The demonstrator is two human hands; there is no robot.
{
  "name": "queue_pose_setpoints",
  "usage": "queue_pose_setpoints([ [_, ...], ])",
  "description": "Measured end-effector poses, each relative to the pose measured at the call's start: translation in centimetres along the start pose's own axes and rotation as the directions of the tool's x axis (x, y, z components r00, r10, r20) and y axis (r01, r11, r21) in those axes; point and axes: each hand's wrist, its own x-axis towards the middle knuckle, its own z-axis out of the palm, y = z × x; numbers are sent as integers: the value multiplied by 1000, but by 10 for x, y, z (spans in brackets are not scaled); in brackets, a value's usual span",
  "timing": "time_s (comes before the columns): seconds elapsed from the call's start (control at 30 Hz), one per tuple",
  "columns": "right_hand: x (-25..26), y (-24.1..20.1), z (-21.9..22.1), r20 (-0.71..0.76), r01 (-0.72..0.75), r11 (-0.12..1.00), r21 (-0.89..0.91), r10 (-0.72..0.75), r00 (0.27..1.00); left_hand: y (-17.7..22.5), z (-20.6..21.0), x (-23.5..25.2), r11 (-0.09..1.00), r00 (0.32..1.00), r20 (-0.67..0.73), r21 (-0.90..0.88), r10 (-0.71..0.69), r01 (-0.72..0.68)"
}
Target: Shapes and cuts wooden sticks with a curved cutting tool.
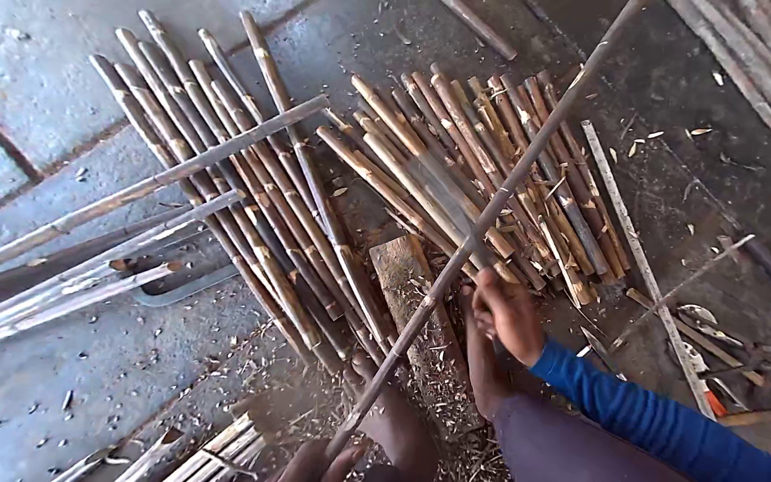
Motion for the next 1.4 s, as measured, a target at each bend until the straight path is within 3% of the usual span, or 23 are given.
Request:
queue_pose_setpoints([
  [0.1, -10, 3, 11, 259, 109, 965, -238, -45, 965, 1, 0, 3, 999, 1000, -15, 28, 17, -16],
  [0.13, -10, 3, 10, 285, 119, 957, -264, -40, 958, 0, 1, 5, 999, 1000, -4, 41, 25, -25],
  [0.23, 7, 2, -2, 21, 34, 999, -37, -33, 999, -3, 1, 5, 996, 998, 10, 56, 67, -67],
  [0.27, 6, -1, 0, 37, 33, 998, -45, -32, 999, -3, -1, 4, 995, 997, 11, 56, 77, -77],
  [0.37, -9, -1, 11, 262, 75, 972, -222, -14, 965, -6, -4, 9, 993, 995, 40, 65, 95, -97],
  [0.47, 6, -1, -1, 6, 14, 1000, 3, -14, 1000, -8, -5, 9, 994, 994, 83, 82, 69, -76],
  [0.5, 7, 0, 2, 4, 23, 999, 23, -23, 1000, -7, -6, 6, 993, 994, 88, 90, 67, -75],
  [0.6, -7, -1, 14, 275, 51, 972, -228, 14, 961, -8, -8, 12, 995, 991, 112, 63, 70, -78],
  [0.63, -6, -1, 12, 240, 29, 974, -223, 26, 970, -9, -8, 15, 995, 990, 122, 46, 77, -83],
  [0.7, 3, 4, 8, -1, -41, 999, -5, 41, 999, -11, -8, 14, 996, 988, 127, 4, 84, -85],
  [0.73, 4, 6, 11, -34, -21, 1000, 19, 22, 999, -10, -10, 11, 997, 988, 127, -12, 82, -82],
  [0.83, -8, 8, 16, 266, 55, 970, -235, 10, 964, -7, -12, 13, 998, 989, 141, -23, 55, -53],
  [0.87, -7, 9, 12, 248, 48, 969, -240, 13, 969, -8, -12, 15, 998, 988, 144, -29, 54, -50],
  [0.97, 10, 12, 1, -34, -51, 997, 53, 52, 998, -9, -11, 13, 995, 990, 107, -30, 94, -91],
  [1.07, -7, 15, 13, 201, 23, 976, -215, 21, 979, -9, -12, 16, 990, 985, 103, -35, 138, -135],
  [1.1, -9, 16, 13, 211, 47, 968, -245, 6, 978, -10, -12, 19, 989, 982, 115, -41, 148, -144],
  [1.2, 2, 19, 3, -80, -9, 1000, 25, 11, 997, -9, -11, 15, 989, 979, 147, -38, 144, -140],
  [1.23, 1, 19, 3, -69, -7, 1000, 9, 8, 998, -9, -11, 13, 990, 978, 148, -23, 144, -142],
  [1.33, -12, 23, 12, 181, 89, 959, -269, -41, 983, -12, -10, 18, 988, 974, 168, -10, 154, -154],
  [1.4, -3, 20, -2, 26, 9, 994, -105, -7, 1000, -15, -9, 22, 987, 967, 196, -45, 161, -155],
])
